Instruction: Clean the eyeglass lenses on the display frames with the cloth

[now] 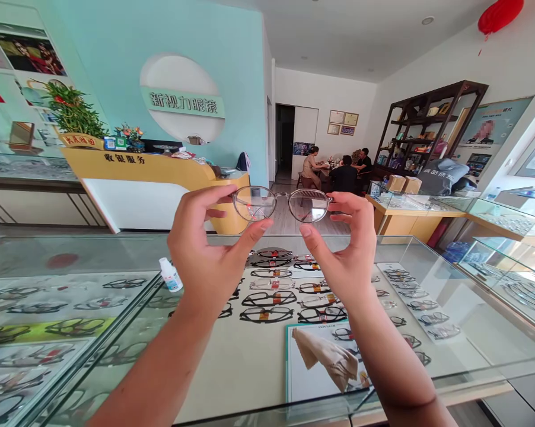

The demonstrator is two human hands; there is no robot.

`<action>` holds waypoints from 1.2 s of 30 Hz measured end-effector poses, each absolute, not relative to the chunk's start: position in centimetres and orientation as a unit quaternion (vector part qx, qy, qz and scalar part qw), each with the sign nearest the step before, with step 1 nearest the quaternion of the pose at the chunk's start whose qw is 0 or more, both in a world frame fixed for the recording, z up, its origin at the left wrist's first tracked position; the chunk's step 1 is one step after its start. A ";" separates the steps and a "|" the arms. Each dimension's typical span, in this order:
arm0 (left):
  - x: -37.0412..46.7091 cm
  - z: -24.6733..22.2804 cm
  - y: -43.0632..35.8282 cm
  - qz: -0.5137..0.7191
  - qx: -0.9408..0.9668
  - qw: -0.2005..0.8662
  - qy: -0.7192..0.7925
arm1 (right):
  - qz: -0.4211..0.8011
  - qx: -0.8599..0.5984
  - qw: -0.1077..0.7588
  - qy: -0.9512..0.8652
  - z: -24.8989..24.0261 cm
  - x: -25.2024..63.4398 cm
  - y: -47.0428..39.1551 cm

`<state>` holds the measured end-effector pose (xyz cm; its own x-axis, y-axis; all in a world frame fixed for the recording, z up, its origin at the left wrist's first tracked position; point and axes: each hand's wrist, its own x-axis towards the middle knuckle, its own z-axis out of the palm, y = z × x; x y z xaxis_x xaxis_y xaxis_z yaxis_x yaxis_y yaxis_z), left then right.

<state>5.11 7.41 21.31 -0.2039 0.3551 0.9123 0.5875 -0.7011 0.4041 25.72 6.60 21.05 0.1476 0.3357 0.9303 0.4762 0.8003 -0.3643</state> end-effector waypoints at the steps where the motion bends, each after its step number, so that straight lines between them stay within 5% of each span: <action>1: 5.2 21.3 7.4 -0.686 -0.624 0.072 -0.367 | -0.051 -0.314 0.692 -0.648 21.0 25.6 6.5; 10: 6.0 21.5 7.8 -0.733 -0.627 -0.065 -0.256 | -0.003 -0.291 0.710 -0.641 20.7 24.3 6.6; 20: 5.4 20.8 10.3 -0.767 -0.623 0.015 -0.155 | -0.024 -0.282 0.715 -0.640 20.3 24.9 7.1; 36: 6.5 19.7 10.4 -0.746 -0.616 0.009 -0.253 | -0.039 -0.259 0.720 -0.643 20.0 24.9 8.1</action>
<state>6.54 10.45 19.65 -0.2417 0.2990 0.9231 0.3249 -0.8715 0.3674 24.85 8.08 19.96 0.1703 0.2775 0.9455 0.3892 0.8626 -0.3233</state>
